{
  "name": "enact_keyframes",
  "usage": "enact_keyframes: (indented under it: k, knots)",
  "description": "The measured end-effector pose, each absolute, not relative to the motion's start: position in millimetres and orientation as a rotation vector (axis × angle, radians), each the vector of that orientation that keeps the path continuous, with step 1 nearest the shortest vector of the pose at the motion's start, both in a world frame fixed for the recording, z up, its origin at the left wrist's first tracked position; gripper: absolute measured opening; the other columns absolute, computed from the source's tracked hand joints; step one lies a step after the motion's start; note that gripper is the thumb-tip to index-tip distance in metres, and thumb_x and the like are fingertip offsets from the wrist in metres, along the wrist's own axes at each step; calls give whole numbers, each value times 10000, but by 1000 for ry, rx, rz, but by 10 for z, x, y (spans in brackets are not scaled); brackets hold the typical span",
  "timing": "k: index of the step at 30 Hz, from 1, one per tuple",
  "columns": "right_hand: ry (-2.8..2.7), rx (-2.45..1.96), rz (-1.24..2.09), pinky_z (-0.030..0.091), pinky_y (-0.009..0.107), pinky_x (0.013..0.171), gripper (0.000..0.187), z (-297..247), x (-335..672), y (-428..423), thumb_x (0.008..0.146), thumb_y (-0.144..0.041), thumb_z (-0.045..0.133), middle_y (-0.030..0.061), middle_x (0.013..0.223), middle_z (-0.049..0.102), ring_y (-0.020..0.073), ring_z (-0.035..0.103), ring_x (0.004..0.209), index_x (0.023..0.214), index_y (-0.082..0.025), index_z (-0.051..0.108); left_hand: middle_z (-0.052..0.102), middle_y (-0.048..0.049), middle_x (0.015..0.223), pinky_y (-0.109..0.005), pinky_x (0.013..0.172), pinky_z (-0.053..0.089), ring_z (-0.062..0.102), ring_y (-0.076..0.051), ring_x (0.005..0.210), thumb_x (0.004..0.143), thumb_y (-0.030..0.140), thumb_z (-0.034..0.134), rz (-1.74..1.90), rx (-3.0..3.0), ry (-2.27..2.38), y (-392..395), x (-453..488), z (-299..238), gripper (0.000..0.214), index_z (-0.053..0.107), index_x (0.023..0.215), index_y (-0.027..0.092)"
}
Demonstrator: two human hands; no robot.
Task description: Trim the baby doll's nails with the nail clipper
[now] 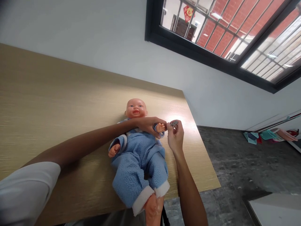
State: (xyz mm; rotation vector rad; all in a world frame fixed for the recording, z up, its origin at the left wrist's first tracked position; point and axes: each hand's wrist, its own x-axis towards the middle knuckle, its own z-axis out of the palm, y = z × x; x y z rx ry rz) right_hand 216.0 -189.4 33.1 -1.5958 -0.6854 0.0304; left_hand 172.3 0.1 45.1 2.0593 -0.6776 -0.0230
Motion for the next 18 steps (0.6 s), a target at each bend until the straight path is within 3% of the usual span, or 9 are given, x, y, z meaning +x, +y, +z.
enact_keyframes:
  k: [8, 18]
  knots:
    - [-677, -1569, 53, 363, 209, 431, 339, 358, 2133, -1898, 878, -539, 624, -76, 634, 530, 68, 451, 449, 883, -218, 515, 638, -10, 779, -237, 689, 444, 561, -144, 724, 679, 386, 823, -169, 1999, -709, 82, 1766, 441, 354, 657, 850, 124]
    - [-663, -1596, 102, 358, 222, 444, 345, 319, 2155, -1889, 883, -552, 611, -91, 586, 488, 78, 440, 442, 852, -229, 494, 542, 27, 658, -226, 616, 383, 461, -102, 629, 742, 389, 734, -63, 2161, -598, 16, 1720, 424, 292, 600, 734, 130]
